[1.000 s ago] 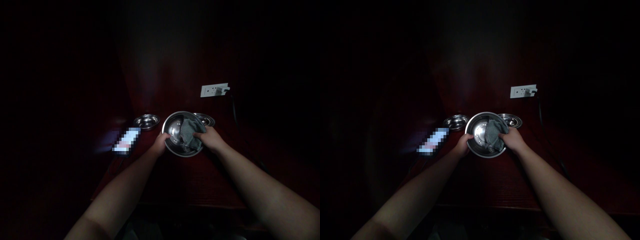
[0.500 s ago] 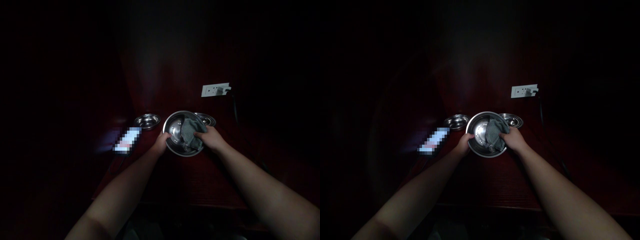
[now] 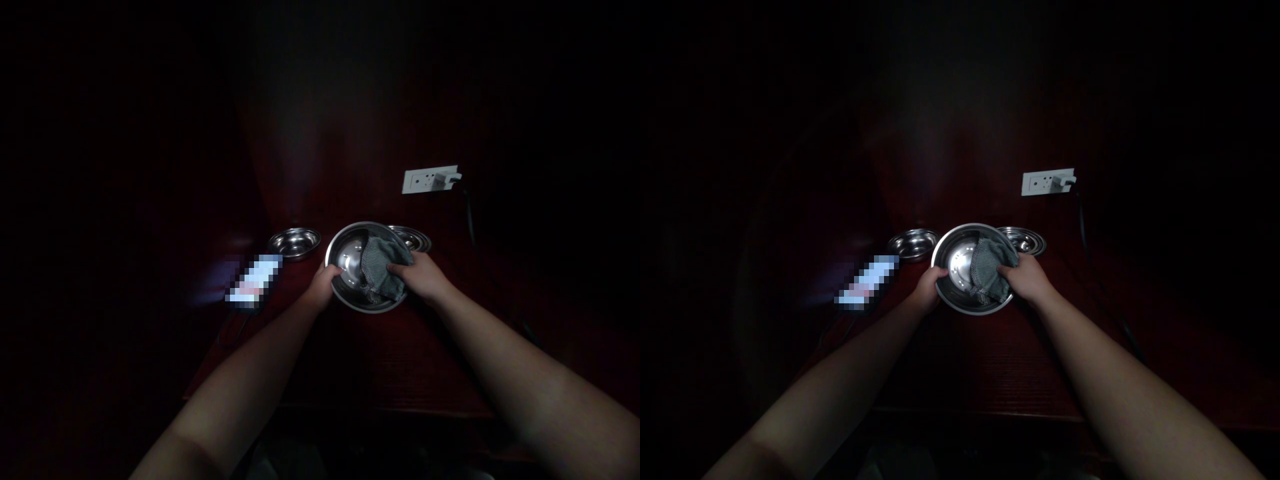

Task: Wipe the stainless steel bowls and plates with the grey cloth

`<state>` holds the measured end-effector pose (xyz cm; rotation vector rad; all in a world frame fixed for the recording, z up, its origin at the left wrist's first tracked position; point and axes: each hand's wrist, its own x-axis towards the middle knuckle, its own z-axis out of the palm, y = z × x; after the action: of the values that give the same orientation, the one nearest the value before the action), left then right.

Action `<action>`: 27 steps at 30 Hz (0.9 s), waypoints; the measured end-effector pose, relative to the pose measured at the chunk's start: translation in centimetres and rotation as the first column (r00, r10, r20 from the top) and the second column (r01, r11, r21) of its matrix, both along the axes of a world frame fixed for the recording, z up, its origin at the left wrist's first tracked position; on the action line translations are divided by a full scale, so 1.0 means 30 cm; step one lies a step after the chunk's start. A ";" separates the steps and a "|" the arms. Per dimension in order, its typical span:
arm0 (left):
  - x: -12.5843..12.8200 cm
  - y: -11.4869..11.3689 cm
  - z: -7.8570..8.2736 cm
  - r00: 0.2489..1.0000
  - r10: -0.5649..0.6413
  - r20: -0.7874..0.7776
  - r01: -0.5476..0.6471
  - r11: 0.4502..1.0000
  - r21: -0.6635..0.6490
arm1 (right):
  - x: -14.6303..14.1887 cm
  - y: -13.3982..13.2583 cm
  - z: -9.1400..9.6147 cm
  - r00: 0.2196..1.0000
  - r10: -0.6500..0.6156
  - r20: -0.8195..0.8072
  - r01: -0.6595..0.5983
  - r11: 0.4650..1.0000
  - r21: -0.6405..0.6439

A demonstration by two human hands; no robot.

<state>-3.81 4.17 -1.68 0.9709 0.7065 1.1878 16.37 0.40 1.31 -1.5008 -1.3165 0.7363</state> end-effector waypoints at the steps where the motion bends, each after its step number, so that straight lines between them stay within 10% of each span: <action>1: 0.000 -0.001 -0.001 1.000 0.000 -0.001 0.000 1.000 0.001 | 0.000 -0.001 0.001 1.000 -0.004 0.004 0.004 1.000 -0.004; 27: 0.002 0.011 -0.010 1.000 0.000 -0.016 0.001 0.999 0.045 | 0.000 0.005 -0.002 0.999 -0.029 0.034 0.031 0.999 -0.035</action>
<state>-3.76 4.49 -1.98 1.0194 0.6951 1.2011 16.36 0.55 1.25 -1.5641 -1.3095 0.7211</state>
